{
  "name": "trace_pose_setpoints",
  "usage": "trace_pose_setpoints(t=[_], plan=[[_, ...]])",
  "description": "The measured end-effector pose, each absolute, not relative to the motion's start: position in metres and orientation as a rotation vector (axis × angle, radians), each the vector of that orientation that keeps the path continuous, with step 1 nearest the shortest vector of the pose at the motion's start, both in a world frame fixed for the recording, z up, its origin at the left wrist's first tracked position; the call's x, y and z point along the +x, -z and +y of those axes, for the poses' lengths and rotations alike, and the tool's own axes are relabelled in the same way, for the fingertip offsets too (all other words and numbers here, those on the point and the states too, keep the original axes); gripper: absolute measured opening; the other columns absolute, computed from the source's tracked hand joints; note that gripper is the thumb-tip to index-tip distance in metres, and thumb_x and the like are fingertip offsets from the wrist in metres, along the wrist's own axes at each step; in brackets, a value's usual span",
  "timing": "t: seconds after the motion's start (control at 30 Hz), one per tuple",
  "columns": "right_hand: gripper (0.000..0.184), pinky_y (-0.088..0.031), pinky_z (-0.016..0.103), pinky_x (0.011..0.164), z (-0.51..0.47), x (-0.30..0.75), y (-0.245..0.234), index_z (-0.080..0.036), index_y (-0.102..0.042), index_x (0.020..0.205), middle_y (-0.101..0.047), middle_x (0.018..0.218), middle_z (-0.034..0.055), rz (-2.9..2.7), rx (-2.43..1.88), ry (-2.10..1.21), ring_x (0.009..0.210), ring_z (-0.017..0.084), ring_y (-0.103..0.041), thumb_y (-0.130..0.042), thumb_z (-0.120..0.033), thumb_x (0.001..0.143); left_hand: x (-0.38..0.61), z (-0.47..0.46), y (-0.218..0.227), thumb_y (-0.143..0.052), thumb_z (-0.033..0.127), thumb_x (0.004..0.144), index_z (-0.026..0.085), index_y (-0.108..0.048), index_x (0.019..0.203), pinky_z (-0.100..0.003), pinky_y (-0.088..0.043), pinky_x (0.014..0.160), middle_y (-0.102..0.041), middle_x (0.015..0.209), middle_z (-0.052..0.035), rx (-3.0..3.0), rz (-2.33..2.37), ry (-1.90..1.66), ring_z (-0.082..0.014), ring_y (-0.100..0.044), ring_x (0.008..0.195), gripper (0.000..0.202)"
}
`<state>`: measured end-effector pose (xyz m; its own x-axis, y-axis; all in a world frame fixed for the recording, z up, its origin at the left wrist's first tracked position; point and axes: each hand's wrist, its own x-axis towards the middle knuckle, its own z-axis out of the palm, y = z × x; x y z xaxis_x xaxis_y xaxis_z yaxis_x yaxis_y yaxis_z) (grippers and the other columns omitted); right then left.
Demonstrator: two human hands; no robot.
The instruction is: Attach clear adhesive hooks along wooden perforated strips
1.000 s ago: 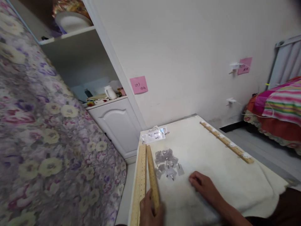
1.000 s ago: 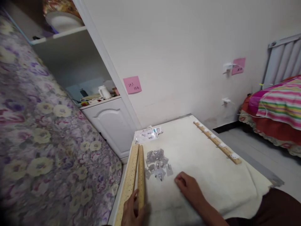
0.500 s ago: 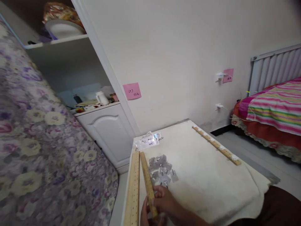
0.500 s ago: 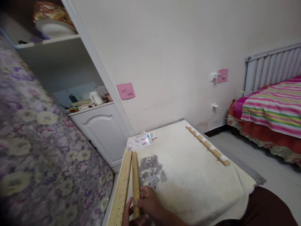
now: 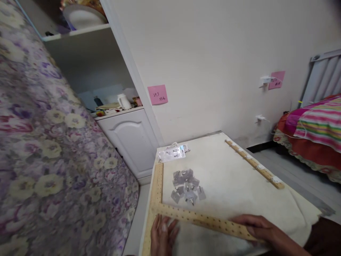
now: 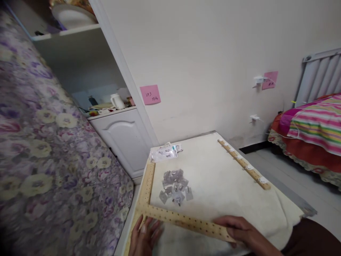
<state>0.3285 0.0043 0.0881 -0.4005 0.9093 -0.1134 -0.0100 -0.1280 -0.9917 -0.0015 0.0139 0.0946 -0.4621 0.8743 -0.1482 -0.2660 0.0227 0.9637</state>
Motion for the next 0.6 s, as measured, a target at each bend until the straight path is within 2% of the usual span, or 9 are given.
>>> trace_pose_setpoints(t=[0.13, 0.27, 0.37, 0.43, 0.5, 0.6], plan=[[0.036, -0.05, 0.035, 0.061, -0.003, 0.374, -0.085, -0.033, -0.074, 0.1, -0.073, 0.088, 0.0088, -1.501, -1.279, -1.442, 0.074, 0.027, -0.066, -0.058, -0.05, 0.072, 0.005, 0.016, -0.081, -0.051, 0.057, 0.083, 0.027, -0.026, 0.139, -0.037, -0.057, 0.076, -0.059, 0.112, -0.0119, 0.547, 1.402, -1.579, -0.022, -0.071, 0.082, 0.069], [0.032, -0.049, 0.034, 0.057, 0.006, 0.4, -0.078, -0.03, -0.077, 0.08, -0.072, 0.074, 0.0088, -1.583, -1.434, -1.177, 0.064, 0.025, -0.063, -0.062, -0.055, 0.066, 0.008, 0.014, -0.065, -0.067, 0.051, 0.071, 0.023, -0.034, 0.135, -0.032, -0.056, 0.069, -0.059, 0.096, -0.0059, 0.536, 1.454, -1.529, -0.0184, -0.069, 0.072, 0.078], [0.033, -0.048, 0.032, 0.057, 0.025, 0.413, -0.074, -0.028, -0.075, 0.082, -0.07, 0.071, 0.007, -1.665, -1.421, -1.172, 0.064, 0.023, -0.062, -0.059, -0.054, 0.071, 0.009, 0.013, -0.057, -0.073, 0.05, 0.061, 0.018, -0.04, 0.128, -0.028, -0.053, 0.064, -0.06, 0.086, -0.0036, 0.622, 1.442, -1.503, -0.0173, -0.067, 0.069, 0.081], [0.032, -0.047, 0.031, 0.059, 0.04, 0.416, -0.073, -0.026, -0.074, 0.088, -0.069, 0.071, 0.0054, -1.685, -1.431, -1.141, 0.067, 0.023, -0.062, -0.06, -0.051, 0.072, 0.01, 0.012, -0.053, -0.071, 0.051, 0.062, 0.015, -0.043, 0.123, -0.028, -0.052, 0.064, -0.061, 0.081, -0.0033, 0.704, 1.461, -1.479, -0.0176, -0.066, 0.07, 0.077], [0.031, -0.048, 0.03, 0.063, 0.054, 0.416, -0.073, -0.025, -0.072, 0.09, -0.069, 0.074, 0.0048, -1.69, -1.471, -1.047, 0.07, 0.022, -0.062, -0.062, -0.048, 0.072, 0.01, 0.011, -0.051, -0.068, 0.051, 0.064, 0.013, -0.047, 0.118, -0.029, -0.052, 0.066, -0.063, 0.084, -0.0054, 0.777, 1.517, -1.445, -0.0182, -0.066, 0.071, 0.069], [0.031, -0.051, 0.032, 0.076, 0.066, 0.411, -0.071, -0.023, -0.071, 0.092, -0.07, 0.09, 0.0071, -1.691, -1.494, -0.862, 0.085, 0.023, -0.064, -0.06, -0.046, 0.075, 0.008, 0.007, -0.05, -0.062, 0.053, 0.068, 0.013, -0.053, 0.113, -0.03, -0.053, 0.07, -0.063, 0.102, -0.0113, 0.867, 1.635, -1.409, -0.0189, -0.066, 0.074, 0.062]])
